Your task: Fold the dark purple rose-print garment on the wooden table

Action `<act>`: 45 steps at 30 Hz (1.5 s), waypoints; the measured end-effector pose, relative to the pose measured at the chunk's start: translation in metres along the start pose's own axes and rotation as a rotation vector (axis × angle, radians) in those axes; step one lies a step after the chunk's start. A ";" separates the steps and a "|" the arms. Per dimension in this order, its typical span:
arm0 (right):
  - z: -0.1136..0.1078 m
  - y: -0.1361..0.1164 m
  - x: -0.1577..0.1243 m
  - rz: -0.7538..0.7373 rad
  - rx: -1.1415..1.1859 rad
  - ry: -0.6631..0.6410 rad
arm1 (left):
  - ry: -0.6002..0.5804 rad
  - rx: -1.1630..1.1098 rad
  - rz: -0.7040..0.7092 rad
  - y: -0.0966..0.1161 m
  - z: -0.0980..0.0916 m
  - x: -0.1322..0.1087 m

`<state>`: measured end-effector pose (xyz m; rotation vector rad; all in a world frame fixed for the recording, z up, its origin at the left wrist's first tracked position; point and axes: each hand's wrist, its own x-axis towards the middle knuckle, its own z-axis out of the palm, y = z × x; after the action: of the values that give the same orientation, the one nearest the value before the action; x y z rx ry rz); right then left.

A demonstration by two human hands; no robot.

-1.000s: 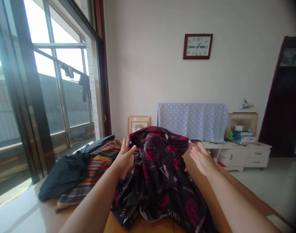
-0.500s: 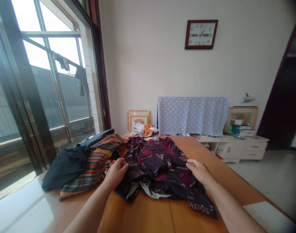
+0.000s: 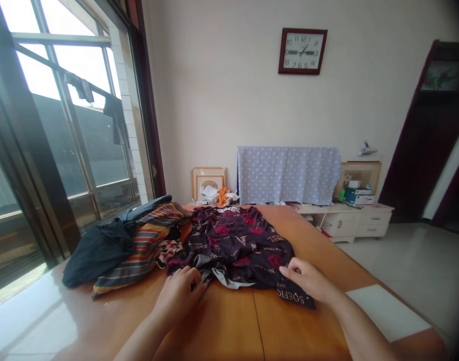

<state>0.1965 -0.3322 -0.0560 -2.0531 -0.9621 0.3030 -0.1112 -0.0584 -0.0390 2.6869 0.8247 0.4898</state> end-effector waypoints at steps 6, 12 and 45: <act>-0.003 0.012 -0.028 -0.042 -0.142 -0.131 | -0.031 0.014 0.015 -0.006 0.007 -0.007; -0.014 0.018 -0.019 0.078 0.337 0.204 | 0.237 -0.564 -0.053 -0.014 -0.001 -0.005; 0.055 -0.035 -0.048 -0.261 -0.277 0.014 | 0.065 0.119 0.069 0.034 0.034 -0.010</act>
<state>0.1173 -0.3223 -0.0693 -2.1373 -1.3074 0.0164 -0.0886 -0.0971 -0.0593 2.8298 0.8048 0.5634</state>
